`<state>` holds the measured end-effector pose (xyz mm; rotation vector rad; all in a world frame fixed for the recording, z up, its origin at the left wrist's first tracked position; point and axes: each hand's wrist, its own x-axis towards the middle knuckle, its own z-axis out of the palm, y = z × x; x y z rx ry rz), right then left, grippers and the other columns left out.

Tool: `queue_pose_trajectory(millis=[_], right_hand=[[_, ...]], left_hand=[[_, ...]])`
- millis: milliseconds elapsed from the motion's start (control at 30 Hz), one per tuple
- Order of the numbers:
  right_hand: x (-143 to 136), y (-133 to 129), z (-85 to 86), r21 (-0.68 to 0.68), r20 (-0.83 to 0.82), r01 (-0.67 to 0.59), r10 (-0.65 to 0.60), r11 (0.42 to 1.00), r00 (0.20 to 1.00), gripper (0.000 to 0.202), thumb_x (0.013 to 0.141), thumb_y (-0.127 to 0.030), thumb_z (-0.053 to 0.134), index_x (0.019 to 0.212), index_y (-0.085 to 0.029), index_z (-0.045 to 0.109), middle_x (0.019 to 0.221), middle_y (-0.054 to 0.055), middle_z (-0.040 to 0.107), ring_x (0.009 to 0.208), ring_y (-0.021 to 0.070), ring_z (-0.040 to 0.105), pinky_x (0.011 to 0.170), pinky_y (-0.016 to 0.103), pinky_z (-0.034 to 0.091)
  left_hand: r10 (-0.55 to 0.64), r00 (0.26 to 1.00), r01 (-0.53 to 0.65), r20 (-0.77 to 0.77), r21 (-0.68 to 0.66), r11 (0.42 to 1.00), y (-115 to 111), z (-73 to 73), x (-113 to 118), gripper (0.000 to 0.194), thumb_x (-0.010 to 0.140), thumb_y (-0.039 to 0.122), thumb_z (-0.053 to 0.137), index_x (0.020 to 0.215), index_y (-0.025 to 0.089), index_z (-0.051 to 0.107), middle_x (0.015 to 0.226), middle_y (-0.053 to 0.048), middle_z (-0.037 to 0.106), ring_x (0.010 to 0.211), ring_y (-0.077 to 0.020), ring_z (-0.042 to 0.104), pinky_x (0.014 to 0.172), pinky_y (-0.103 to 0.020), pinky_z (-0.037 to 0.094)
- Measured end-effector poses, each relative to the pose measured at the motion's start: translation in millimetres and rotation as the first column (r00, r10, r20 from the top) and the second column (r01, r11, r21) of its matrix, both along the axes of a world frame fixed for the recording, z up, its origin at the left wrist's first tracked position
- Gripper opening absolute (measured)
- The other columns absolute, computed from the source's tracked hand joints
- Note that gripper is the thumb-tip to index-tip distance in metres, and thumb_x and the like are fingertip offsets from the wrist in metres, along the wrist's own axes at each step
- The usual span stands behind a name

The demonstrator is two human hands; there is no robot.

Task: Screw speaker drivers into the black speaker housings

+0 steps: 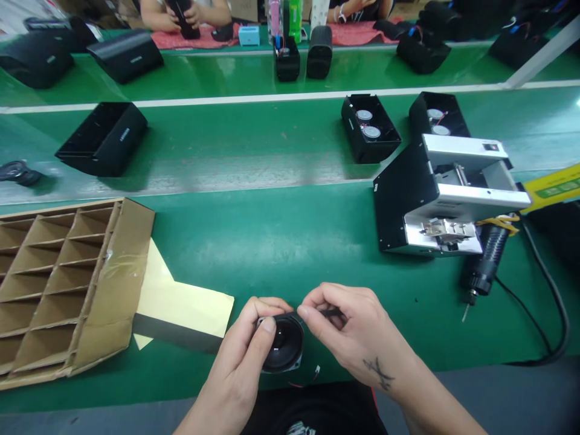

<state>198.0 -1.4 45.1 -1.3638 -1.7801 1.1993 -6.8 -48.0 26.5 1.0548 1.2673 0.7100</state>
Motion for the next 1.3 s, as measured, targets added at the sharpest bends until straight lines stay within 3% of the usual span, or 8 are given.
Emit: queue_pose_trajectory(millis=[700, 900, 1033, 1200, 1300], right_hand=[[-3.8, -8.6, -8.5, 0.027, 0.001, 0.032, -0.032, 0.999, 0.999, 0.02, 0.098, -0.027, 0.066, 0.081, -0.021, 0.072, 0.064, -0.005, 0.063, 0.052, 0.0077, 0.047, 0.05, 0.024, 0.035], [-3.4, -10.0, -9.3, 0.019, 0.0, 0.026, -0.026, 0.999, 1.0, 0.017, 0.099, -0.029, 0.066, 0.085, -0.021, 0.074, 0.071, -0.004, 0.067, 0.057, 0.0086, 0.053, 0.053, 0.024, 0.039], [-1.9, -9.9, -10.1, 0.046, 0.007, -0.023, 0.023, 0.999, 1.0, 0.014, 0.1, -0.028, 0.065, 0.097, -0.023, 0.077, 0.077, -0.004, 0.07, 0.058, 0.0092, 0.053, 0.055, 0.025, 0.041], [5.8, -2.1, -15.0, 0.183, 0.137, -0.123, 0.099, 0.975, 0.986, 0.024, 0.105, -0.03, 0.06, 0.122, -0.02, 0.075, 0.082, -0.001, 0.072, 0.065, 0.0127, 0.059, 0.062, 0.028, 0.044], [10.7, 7.2, -10.9, 0.21, 0.23, -0.195, 0.145, 0.958, 0.962, 0.02, 0.105, -0.029, 0.06, 0.114, -0.02, 0.075, 0.084, 0.0, 0.073, 0.069, 0.0144, 0.063, 0.066, 0.029, 0.043]], left_hand=[[0.112, 0.994, -0.111, -0.005, 0.049, 0.993, 3.6, -6.5, 7.0, 0.033, 0.104, 0.056, 0.053, 0.094, 0.025, 0.061, 0.106, -0.002, 0.066, 0.095, -0.0169, 0.064, 0.075, -0.022, 0.054], [0.124, 0.992, -0.123, -0.012, 0.072, 0.99, 4.2, -7.5, 9.3, 0.035, 0.101, 0.058, 0.057, 0.092, 0.025, 0.06, 0.103, -0.003, 0.066, 0.095, -0.018, 0.063, 0.078, -0.023, 0.054], [0.142, 0.989, -0.141, 0.029, -0.025, 0.99, 3.2, -1.5, 9.7, 0.033, 0.103, 0.058, 0.053, 0.096, 0.026, 0.059, 0.115, -0.003, 0.068, 0.108, -0.021, 0.063, 0.09, -0.027, 0.052], [0.039, 0.978, -0.056, -0.207, -0.076, 0.996, -0.3, 6.3, 6.2, 0.043, 0.105, 0.065, 0.04, 0.104, 0.029, 0.063, 0.093, -0.001, 0.067, 0.088, -0.0212, 0.06, 0.079, -0.03, 0.047], [0.075, 0.952, -0.074, -0.297, 0.012, 0.997, -0.8, 8.1, 3.6, 0.044, 0.104, 0.062, 0.044, 0.119, 0.031, 0.071, 0.109, -0.004, 0.075, 0.104, -0.0266, 0.065, 0.089, -0.034, 0.049]])
